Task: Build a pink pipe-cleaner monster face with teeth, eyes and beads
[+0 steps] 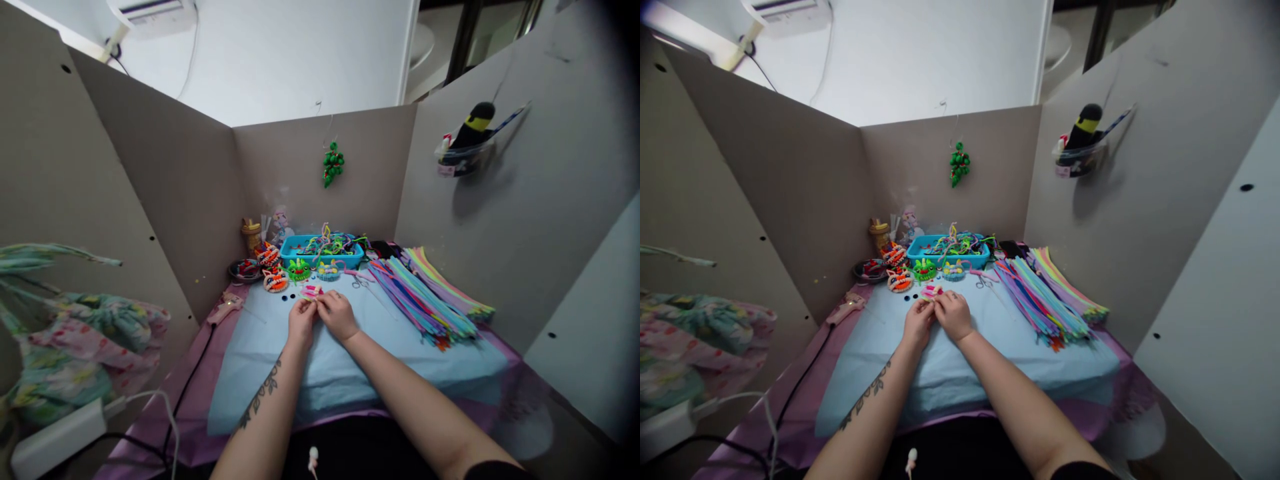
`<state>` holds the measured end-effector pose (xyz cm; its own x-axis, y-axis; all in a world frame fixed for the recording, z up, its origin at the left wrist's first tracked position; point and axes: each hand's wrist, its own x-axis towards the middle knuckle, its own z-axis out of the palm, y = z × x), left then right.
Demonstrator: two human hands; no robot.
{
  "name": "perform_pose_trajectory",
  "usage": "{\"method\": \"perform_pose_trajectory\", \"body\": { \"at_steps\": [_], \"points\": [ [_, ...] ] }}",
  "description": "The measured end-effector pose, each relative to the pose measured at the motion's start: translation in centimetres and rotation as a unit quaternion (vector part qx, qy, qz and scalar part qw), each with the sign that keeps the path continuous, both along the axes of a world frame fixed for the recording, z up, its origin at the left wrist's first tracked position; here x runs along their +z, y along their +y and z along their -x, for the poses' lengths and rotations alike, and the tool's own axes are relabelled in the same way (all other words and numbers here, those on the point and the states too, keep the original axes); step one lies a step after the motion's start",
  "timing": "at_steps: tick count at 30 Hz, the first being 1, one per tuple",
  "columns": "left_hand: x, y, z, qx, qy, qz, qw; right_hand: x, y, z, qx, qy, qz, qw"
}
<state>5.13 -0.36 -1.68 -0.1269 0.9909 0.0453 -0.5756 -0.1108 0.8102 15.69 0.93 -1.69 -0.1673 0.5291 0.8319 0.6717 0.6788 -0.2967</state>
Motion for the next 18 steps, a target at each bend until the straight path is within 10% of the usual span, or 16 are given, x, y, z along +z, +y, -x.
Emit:
{"method": "perform_pose_trajectory", "body": {
  "at_steps": [18],
  "points": [
    [0.13,-0.10,-0.07,0.016,0.021,-0.003,1.000,-0.08,-0.10,0.07,-0.013,-0.023,-0.016,1.000]
  ]
}}
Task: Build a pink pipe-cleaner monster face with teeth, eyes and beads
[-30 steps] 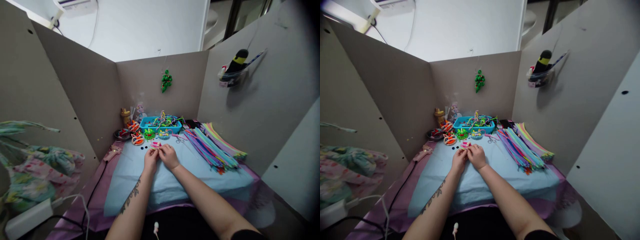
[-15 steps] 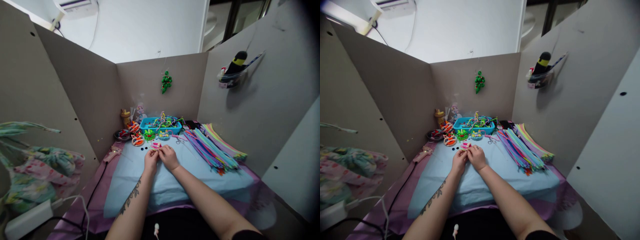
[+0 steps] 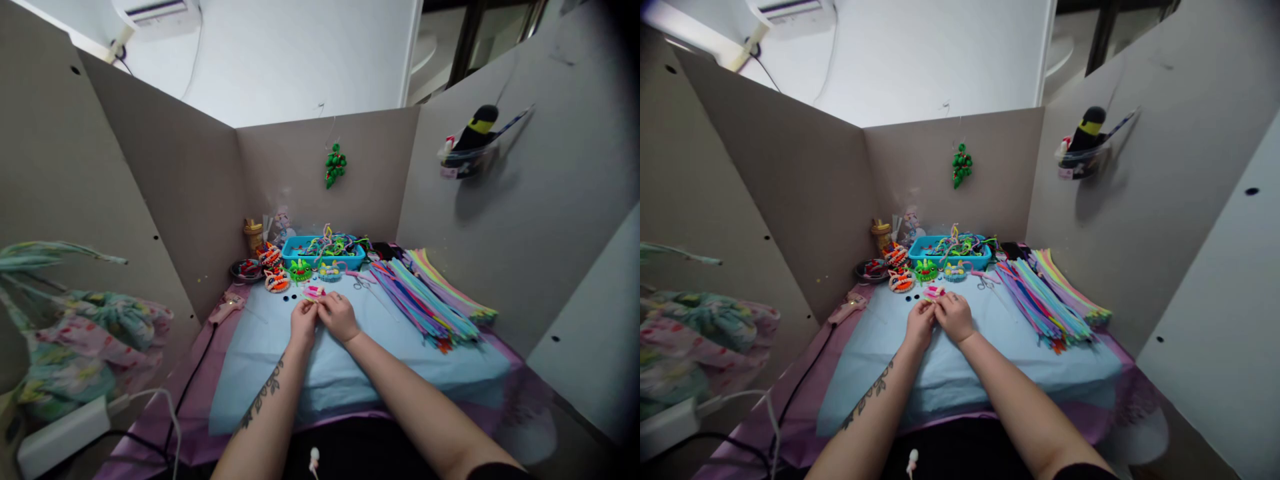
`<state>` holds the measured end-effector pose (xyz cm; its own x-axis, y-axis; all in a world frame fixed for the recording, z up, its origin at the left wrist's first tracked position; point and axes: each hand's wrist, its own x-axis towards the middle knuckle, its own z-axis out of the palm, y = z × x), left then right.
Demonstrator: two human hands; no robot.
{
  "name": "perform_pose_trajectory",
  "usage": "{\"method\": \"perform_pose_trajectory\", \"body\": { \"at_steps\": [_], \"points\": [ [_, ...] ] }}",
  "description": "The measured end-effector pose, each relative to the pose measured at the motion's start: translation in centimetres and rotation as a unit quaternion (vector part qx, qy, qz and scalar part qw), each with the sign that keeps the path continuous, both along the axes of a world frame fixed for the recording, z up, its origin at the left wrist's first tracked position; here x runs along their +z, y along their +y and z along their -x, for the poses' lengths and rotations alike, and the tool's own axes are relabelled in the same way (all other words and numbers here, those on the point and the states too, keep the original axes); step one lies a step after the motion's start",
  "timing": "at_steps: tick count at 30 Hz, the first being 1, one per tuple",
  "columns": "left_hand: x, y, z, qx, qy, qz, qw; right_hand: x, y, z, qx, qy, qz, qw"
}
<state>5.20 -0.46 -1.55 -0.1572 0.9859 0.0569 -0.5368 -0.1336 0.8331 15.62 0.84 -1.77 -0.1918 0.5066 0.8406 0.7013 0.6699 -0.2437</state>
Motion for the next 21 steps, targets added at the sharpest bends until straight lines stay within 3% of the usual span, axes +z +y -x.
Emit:
{"method": "perform_pose_trajectory", "body": {
  "at_steps": [21],
  "points": [
    [-0.28,0.02,0.02,-0.007,0.001,0.000,1.000,-0.03,0.00,-0.08,-0.006,-0.010,0.007,1.000]
  ]
}}
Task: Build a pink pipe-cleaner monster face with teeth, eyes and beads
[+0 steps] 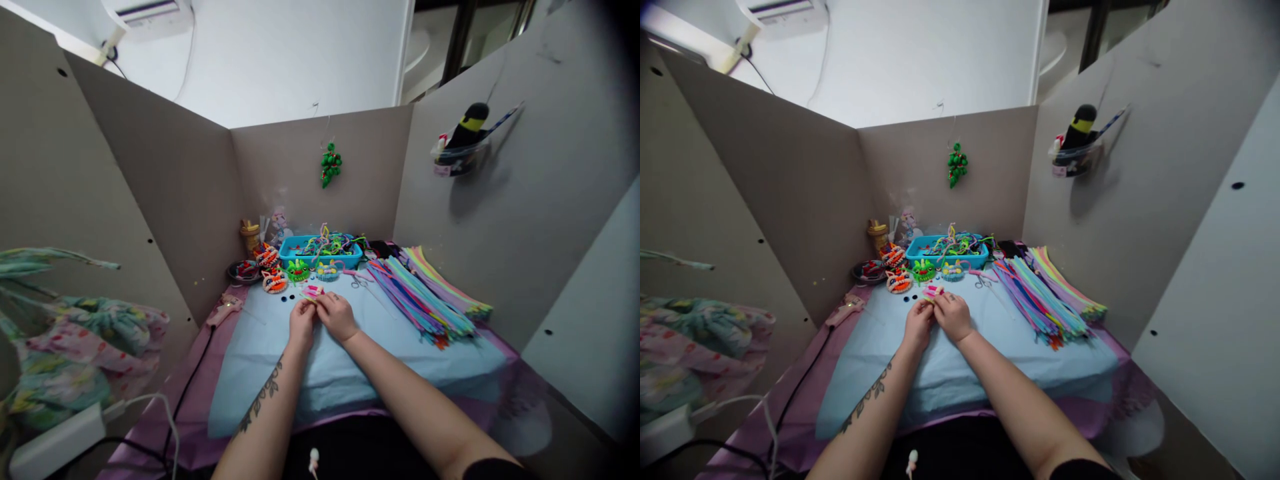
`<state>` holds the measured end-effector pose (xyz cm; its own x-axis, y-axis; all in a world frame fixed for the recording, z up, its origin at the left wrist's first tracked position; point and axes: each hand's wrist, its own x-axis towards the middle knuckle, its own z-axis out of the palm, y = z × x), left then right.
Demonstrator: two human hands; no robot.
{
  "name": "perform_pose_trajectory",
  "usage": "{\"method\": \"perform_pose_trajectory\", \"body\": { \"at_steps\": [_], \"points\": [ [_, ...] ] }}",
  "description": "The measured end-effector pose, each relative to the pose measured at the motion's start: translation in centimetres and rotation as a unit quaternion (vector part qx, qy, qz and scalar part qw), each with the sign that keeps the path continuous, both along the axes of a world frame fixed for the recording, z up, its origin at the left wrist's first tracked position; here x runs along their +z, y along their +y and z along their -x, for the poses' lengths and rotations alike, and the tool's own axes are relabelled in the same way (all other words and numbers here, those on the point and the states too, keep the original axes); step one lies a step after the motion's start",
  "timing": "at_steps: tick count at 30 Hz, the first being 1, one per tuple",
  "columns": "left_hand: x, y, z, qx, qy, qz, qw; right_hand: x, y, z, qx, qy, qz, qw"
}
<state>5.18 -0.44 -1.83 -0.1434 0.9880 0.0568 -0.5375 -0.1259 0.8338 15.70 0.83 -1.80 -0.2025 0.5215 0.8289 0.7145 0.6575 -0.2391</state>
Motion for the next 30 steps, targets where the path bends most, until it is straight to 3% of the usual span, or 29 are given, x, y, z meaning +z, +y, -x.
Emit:
{"method": "perform_pose_trajectory", "body": {
  "at_steps": [30],
  "points": [
    [-0.14,0.13,0.13,-0.011,0.003,-0.005,1.000,0.26,0.05,-0.05,0.052,0.017,0.010,0.998]
  ]
}}
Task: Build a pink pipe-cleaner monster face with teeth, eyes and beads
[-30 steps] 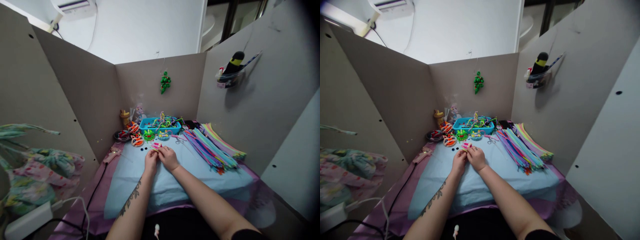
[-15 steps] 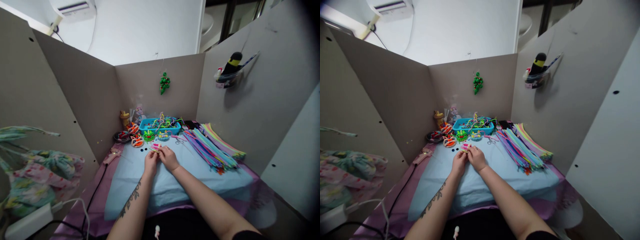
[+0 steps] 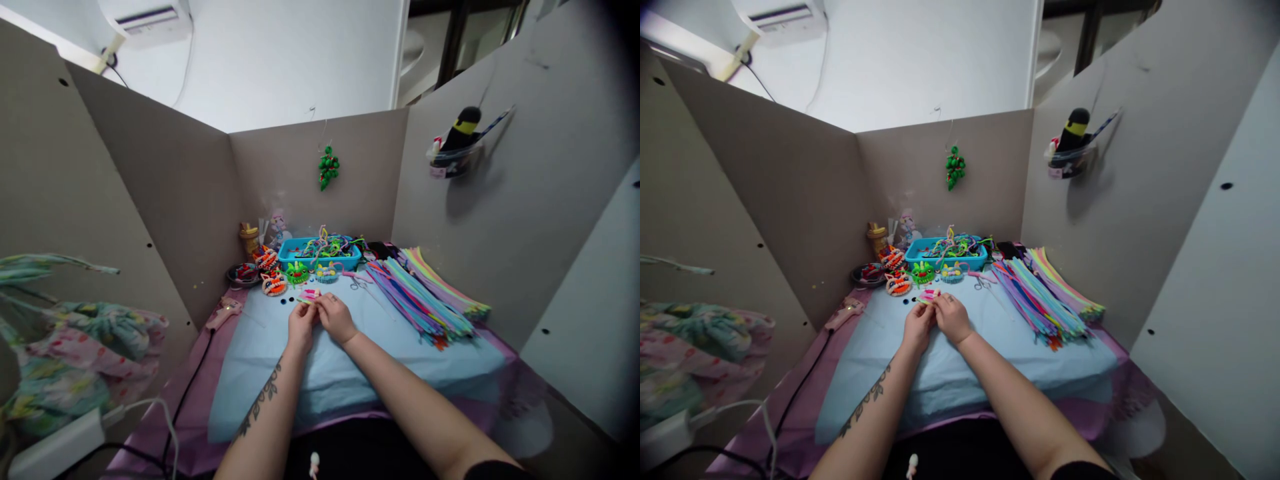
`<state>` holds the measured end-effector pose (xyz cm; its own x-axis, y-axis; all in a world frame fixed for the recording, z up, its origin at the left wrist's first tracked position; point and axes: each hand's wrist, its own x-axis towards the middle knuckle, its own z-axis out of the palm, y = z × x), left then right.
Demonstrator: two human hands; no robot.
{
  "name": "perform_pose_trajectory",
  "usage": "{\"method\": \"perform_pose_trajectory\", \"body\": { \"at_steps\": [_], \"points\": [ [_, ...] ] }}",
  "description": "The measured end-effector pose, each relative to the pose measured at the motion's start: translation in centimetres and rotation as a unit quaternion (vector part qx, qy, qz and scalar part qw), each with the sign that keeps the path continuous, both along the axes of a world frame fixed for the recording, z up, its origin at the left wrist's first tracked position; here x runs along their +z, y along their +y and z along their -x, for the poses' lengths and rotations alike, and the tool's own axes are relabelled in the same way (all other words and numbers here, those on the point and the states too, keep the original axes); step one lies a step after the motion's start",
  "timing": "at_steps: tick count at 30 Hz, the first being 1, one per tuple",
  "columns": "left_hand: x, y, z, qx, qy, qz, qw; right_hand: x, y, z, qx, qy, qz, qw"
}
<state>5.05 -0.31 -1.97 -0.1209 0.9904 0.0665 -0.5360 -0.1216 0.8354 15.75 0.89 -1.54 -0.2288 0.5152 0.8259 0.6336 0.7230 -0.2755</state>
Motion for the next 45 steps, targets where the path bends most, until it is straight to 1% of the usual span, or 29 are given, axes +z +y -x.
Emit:
{"method": "perform_pose_trajectory", "body": {
  "at_steps": [9,14,18,21,23,25,29,34,37,40,45],
  "points": [
    [-0.1,0.2,0.5,-0.016,-0.026,0.019,0.999,-0.1,-0.1,0.1,0.029,0.006,0.004,1.000],
    [0.2,0.1,0.8,-0.027,-0.041,0.024,0.999,0.0,-0.1,0.1,0.048,0.025,0.005,0.999],
    [0.5,0.1,1.1,-0.031,-0.068,0.035,0.997,0.1,-0.2,0.2,0.088,0.037,0.020,0.995],
    [0.6,0.3,1.2,-0.038,-0.086,0.042,0.995,0.1,-0.4,0.3,0.125,0.019,0.033,0.991],
    [0.5,0.5,1.3,-0.038,-0.098,0.042,0.994,0.0,-0.5,0.3,0.134,0.008,0.032,0.990],
    [0.4,0.6,1.3,-0.038,-0.107,0.043,0.993,0.0,-0.4,0.3,0.110,0.016,0.020,0.994],
    [0.3,0.6,1.4,-0.055,-0.120,0.044,0.990,0.0,-0.1,0.0,0.033,0.037,0.004,0.999],
    [0.6,0.2,1.5,-0.093,-0.124,0.035,0.987,0.1,0.0,-0.3,0.009,0.062,0.013,0.998],
    [0.8,-0.1,1.4,-0.112,-0.117,0.026,0.987,0.1,-0.1,-0.3,0.012,0.073,0.022,0.997],
    [0.9,-0.5,1.2,-0.123,-0.104,0.008,0.987,0.2,-0.1,-0.2,0.037,0.091,0.044,0.994],
    [0.9,-0.7,1.0,-0.106,-0.094,-0.016,0.990,0.2,0.0,0.0,0.087,0.123,0.066,0.986]
  ]
}}
